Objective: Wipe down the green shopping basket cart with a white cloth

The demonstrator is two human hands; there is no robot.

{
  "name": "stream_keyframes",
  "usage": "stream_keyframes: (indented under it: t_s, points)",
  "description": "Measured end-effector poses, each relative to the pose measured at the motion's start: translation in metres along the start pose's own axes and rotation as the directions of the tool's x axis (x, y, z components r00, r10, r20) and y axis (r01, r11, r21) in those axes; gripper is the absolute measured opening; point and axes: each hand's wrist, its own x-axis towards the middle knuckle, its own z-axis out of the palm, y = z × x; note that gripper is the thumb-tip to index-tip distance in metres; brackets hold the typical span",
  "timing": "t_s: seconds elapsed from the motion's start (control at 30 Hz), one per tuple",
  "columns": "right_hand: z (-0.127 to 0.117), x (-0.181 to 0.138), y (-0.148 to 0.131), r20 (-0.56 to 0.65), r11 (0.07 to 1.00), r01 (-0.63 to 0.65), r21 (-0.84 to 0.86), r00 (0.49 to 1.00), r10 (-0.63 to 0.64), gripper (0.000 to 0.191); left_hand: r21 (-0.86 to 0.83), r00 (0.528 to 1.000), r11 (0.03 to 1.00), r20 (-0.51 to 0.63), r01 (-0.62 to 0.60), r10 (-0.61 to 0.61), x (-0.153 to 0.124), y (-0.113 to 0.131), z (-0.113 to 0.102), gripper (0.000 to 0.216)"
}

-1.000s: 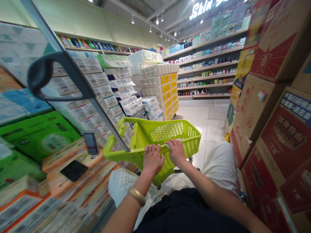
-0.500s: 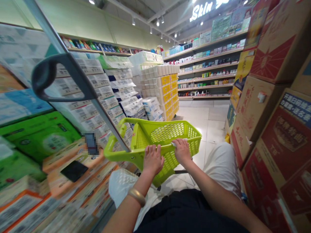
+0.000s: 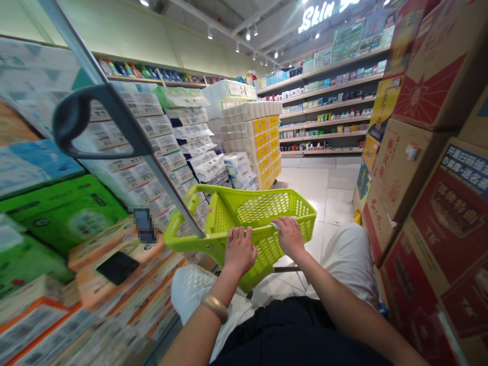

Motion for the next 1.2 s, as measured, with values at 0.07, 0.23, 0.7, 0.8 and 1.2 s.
stream_keyframes:
  t_s: [0.07, 0.23, 0.7, 0.8, 1.2]
  points:
    - [0.000, 0.001, 0.001, -0.017, 0.998, -0.055, -0.014, 0.998, 0.055, 0.039, -0.001, 1.000, 1.000, 0.001, 0.001, -0.001, 0.000, 0.000, 0.000, 0.051]
    - [0.008, 0.002, -0.031, 0.038, 0.999, 0.011, 0.038, 0.999, -0.013, 0.040, 0.010, 1.000, 1.000, 0.008, 0.005, -0.006, 0.001, 0.001, 0.000, 0.052]
    - [0.000, 0.000, -0.008, 0.018, 0.998, -0.043, -0.040, 0.999, 0.044, 0.040, 0.019, 1.000, 1.000, -0.006, -0.014, 0.015, -0.001, 0.000, 0.000, 0.055]
    - [0.004, 0.000, -0.026, 0.028, 0.999, -0.041, -0.003, 0.999, 0.041, 0.039, 0.019, 1.000, 1.000, -0.006, -0.010, 0.010, -0.001, 0.000, 0.000, 0.055]
    - [0.003, -0.003, -0.019, 0.054, 0.999, 0.052, 0.004, 0.997, -0.052, 0.046, 0.000, 1.000, 1.000, -0.003, -0.012, 0.012, -0.002, -0.001, 0.003, 0.057]
